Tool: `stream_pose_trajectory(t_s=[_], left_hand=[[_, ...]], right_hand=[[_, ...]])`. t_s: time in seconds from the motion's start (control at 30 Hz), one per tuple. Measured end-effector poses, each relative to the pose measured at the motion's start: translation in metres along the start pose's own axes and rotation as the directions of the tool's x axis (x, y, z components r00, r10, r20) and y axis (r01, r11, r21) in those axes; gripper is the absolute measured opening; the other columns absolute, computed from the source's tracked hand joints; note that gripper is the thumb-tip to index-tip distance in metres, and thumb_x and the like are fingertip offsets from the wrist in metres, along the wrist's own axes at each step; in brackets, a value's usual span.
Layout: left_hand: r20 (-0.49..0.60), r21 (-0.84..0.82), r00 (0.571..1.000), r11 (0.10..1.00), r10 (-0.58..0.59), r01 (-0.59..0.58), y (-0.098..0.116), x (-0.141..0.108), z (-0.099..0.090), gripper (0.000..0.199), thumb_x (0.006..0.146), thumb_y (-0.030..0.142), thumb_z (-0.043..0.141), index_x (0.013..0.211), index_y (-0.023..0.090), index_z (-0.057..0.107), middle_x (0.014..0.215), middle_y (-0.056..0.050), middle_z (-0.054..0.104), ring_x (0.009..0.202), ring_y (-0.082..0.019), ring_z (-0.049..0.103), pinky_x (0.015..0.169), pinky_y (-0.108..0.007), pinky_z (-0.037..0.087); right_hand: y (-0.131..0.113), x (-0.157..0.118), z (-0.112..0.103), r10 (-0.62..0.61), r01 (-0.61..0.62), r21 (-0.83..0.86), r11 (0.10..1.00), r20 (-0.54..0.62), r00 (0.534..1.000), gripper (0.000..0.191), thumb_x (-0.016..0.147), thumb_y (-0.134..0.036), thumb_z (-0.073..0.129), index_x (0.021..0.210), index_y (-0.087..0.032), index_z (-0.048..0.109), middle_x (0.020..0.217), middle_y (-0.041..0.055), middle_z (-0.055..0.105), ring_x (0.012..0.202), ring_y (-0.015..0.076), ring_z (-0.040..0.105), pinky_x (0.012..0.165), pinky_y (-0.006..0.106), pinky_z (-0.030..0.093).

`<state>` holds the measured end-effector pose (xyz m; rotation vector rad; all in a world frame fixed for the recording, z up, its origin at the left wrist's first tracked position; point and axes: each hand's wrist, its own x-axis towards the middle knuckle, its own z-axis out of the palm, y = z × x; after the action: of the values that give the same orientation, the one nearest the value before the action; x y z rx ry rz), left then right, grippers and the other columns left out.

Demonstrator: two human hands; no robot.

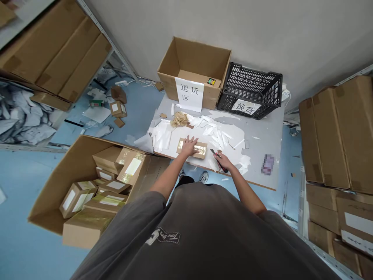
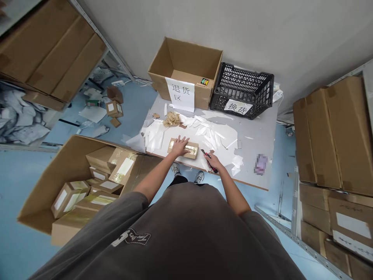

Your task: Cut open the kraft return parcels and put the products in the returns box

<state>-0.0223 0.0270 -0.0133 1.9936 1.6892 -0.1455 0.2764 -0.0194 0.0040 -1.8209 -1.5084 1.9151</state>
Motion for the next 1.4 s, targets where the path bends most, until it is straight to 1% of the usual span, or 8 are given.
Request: stream_pose_trajectory(t_s=[0.2, 0.37, 0.77, 1.0, 1.1, 1.23, 1.33, 1.4], left_hand=[[-0.001, 0.044, 1.000, 0.999, -0.005, 0.005, -0.009, 0.012, 0.008, 0.091, 0.094, 0.059, 0.078, 0.173, 0.027, 0.044, 0.182, -0.012, 0.034, 0.172, -0.041, 0.017, 0.138, -0.056, 0.019], [-0.109, 0.052, 0.988, 0.993, 0.107, -0.102, -0.014, 0.002, 0.013, 0.072, 0.105, 0.053, 0.065, 0.169, 0.024, 0.050, 0.178, -0.014, 0.042, 0.169, -0.040, 0.029, 0.136, -0.059, 0.024], [-0.208, 0.041, 0.972, 0.994, 0.110, -0.103, -0.016, -0.006, 0.033, 0.059, 0.108, 0.044, 0.058, 0.165, 0.026, 0.055, 0.168, -0.013, 0.057, 0.163, -0.034, 0.041, 0.137, -0.055, 0.027], [-0.205, 0.040, 0.971, 0.992, 0.123, -0.117, -0.018, -0.009, 0.033, 0.059, 0.109, 0.043, 0.057, 0.165, 0.028, 0.053, 0.167, -0.012, 0.058, 0.161, -0.034, 0.045, 0.135, -0.057, 0.029], [-0.188, 0.049, 0.976, 0.994, 0.109, -0.102, -0.016, -0.011, 0.030, 0.062, 0.108, 0.044, 0.060, 0.166, 0.028, 0.051, 0.168, -0.014, 0.056, 0.161, -0.034, 0.045, 0.135, -0.058, 0.031], [-0.164, 0.058, 0.980, 0.993, 0.109, -0.101, -0.010, -0.015, 0.027, 0.067, 0.105, 0.046, 0.067, 0.168, 0.028, 0.050, 0.170, -0.017, 0.053, 0.162, -0.036, 0.043, 0.133, -0.061, 0.032], [-0.161, 0.053, 0.982, 0.994, 0.103, -0.095, -0.007, -0.017, 0.023, 0.068, 0.105, 0.046, 0.067, 0.168, 0.029, 0.050, 0.170, -0.016, 0.053, 0.162, -0.037, 0.043, 0.133, -0.062, 0.033], [-0.164, 0.048, 0.982, 0.995, 0.091, -0.084, -0.007, -0.016, 0.022, 0.066, 0.105, 0.047, 0.066, 0.167, 0.029, 0.051, 0.170, -0.015, 0.054, 0.162, -0.036, 0.043, 0.133, -0.060, 0.033]], right_hand=[[-0.019, 0.005, 0.016, -0.063, 0.015, -0.331, 0.944, -0.134, 0.989, 0.039, 0.114, -0.059, 0.039, 0.104, -0.026, 0.058, 0.091, 0.0051, 0.073, 0.084, 0.0250, 0.070, 0.075, 0.030, 0.051], [-0.028, 0.011, 0.017, -0.120, 0.043, -0.547, 0.836, -0.104, 0.987, 0.041, 0.118, -0.051, 0.035, 0.116, -0.025, 0.068, 0.123, 0.0106, 0.077, 0.112, 0.0289, 0.070, 0.083, 0.030, 0.048], [-0.042, 0.020, 0.042, -0.174, 0.026, -0.742, 0.670, -0.123, 0.977, 0.035, 0.117, -0.051, 0.046, 0.134, -0.024, 0.060, 0.132, 0.0146, 0.071, 0.111, 0.0288, 0.068, 0.085, 0.032, 0.046], [-0.041, 0.020, 0.060, -0.121, -0.057, -0.727, 0.684, -0.190, 0.974, 0.034, 0.117, -0.052, 0.046, 0.132, -0.023, 0.056, 0.128, 0.0179, 0.074, 0.112, 0.0321, 0.071, 0.089, 0.035, 0.046], [-0.029, 0.013, 0.048, -0.110, -0.091, -0.659, 0.747, -0.258, 0.960, 0.031, 0.116, -0.052, 0.049, 0.128, -0.024, 0.056, 0.124, 0.0174, 0.075, 0.111, 0.0325, 0.072, 0.088, 0.035, 0.047], [-0.006, -0.008, -0.012, 0.027, -0.240, -0.380, 0.893, -0.488, 0.872, 0.034, 0.119, -0.049, 0.034, 0.128, -0.023, 0.053, 0.097, 0.0127, 0.073, 0.092, 0.0311, 0.072, 0.077, 0.035, 0.047], [0.001, -0.023, -0.048, 0.002, -0.251, -0.399, 0.882, -0.530, 0.848, 0.030, 0.119, -0.048, 0.041, 0.129, -0.023, 0.053, 0.095, 0.0114, 0.072, 0.093, 0.0311, 0.071, 0.077, 0.035, 0.046], [-0.003, -0.027, -0.046, -0.012, -0.272, -0.495, 0.825, -0.497, 0.868, 0.029, 0.117, -0.049, 0.048, 0.127, -0.023, 0.054, 0.100, 0.0125, 0.074, 0.096, 0.0316, 0.070, 0.077, 0.034, 0.043]])
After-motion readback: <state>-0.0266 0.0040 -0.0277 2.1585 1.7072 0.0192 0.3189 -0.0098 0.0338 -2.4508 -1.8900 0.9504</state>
